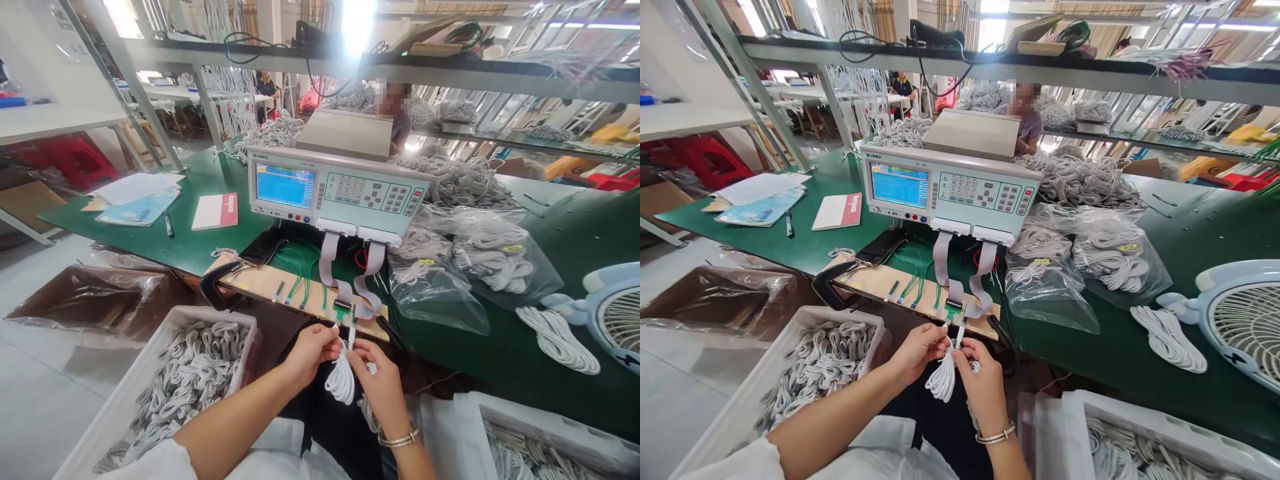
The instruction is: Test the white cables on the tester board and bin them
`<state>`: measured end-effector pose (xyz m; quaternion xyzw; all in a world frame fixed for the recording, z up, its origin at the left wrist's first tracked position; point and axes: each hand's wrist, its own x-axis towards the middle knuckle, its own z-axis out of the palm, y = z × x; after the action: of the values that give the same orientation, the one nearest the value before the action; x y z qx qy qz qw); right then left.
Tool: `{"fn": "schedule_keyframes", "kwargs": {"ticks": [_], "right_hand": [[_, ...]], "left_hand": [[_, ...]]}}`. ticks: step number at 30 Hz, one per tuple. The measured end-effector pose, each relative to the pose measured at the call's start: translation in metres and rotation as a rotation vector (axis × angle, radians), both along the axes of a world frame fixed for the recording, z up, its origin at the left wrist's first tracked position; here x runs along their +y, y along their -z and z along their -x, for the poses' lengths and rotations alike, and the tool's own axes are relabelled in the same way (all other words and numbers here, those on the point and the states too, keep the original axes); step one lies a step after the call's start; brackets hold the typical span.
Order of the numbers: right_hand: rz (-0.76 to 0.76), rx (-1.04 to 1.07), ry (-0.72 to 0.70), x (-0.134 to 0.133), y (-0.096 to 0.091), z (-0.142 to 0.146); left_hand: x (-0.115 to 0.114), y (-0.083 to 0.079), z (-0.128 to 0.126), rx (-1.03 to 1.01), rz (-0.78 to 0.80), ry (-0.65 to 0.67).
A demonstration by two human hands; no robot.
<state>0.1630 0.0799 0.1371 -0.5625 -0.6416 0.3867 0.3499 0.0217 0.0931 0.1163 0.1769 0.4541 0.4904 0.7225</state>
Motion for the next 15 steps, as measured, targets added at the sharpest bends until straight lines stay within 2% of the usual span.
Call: {"fn": "schedule_keyframes", "kwargs": {"ticks": [15], "right_hand": [[0.053, 0.045, -0.006, -0.0011, 0.0034, -0.0057]], "left_hand": [[0.0071, -0.0021, 0.0038, 0.022, 0.059, 0.086]]}}
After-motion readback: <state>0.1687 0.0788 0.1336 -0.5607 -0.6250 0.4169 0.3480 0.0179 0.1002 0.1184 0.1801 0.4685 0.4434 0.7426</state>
